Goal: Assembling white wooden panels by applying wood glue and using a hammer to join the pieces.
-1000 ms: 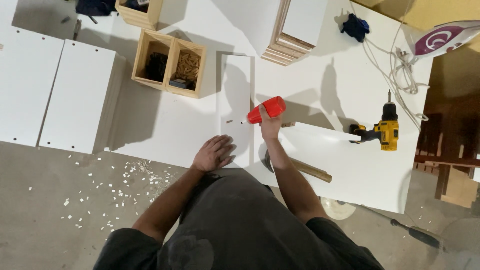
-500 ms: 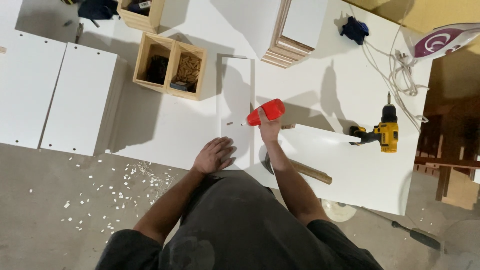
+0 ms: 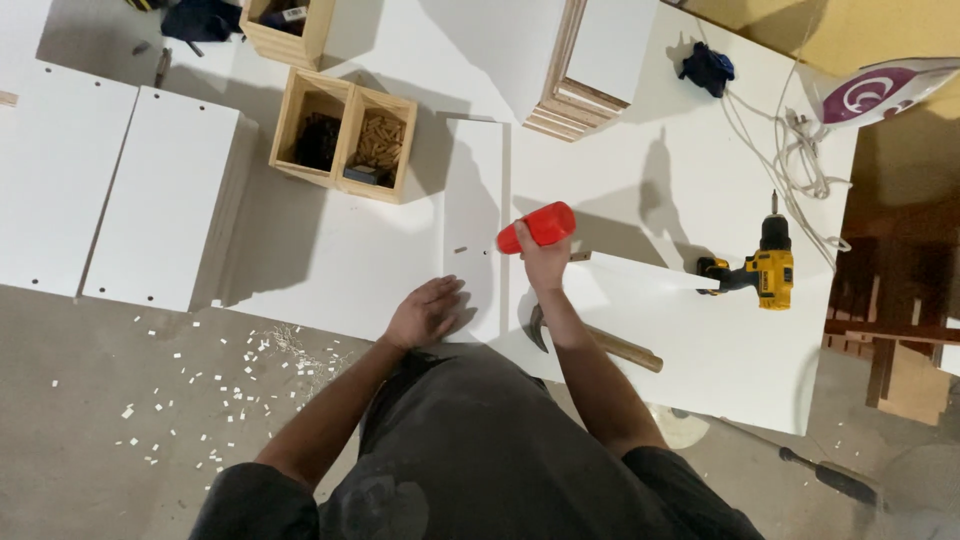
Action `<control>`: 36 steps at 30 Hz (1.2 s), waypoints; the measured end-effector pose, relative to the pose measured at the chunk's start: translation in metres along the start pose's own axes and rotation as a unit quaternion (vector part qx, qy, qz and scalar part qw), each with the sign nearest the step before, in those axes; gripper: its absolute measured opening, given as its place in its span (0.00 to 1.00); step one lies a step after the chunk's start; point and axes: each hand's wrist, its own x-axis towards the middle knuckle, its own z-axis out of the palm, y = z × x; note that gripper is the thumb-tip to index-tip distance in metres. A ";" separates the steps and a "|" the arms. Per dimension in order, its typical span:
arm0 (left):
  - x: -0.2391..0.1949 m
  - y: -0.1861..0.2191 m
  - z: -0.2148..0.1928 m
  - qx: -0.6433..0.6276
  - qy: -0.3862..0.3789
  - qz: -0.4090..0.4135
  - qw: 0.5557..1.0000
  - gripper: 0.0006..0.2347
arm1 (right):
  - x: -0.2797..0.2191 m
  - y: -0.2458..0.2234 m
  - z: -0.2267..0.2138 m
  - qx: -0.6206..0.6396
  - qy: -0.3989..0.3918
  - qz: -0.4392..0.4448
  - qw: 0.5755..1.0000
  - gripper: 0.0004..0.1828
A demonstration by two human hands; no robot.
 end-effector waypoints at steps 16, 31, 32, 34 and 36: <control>0.042 -0.007 -0.158 -0.056 0.177 -0.263 0.947 0.30 | 0.004 -0.082 0.157 -0.210 -0.522 0.132 0.816 0.34; 0.010 -0.059 -0.165 -0.031 0.219 -0.475 0.852 0.30 | 0.129 -0.060 0.310 -0.506 -0.523 -0.312 0.611 0.20; 0.013 -0.057 -0.166 -0.037 0.213 -0.481 0.850 0.32 | 0.134 -0.062 0.308 -0.486 -0.527 -0.224 0.660 0.20; 0.014 -0.047 -0.172 -0.029 0.208 -0.473 0.856 0.35 | 0.128 -0.086 0.288 -0.436 -0.528 -0.288 0.670 0.16; 0.002 -0.043 -0.165 -0.027 0.196 -0.467 0.862 0.39 | 0.114 -0.100 0.255 -0.385 -0.526 -0.341 0.678 0.13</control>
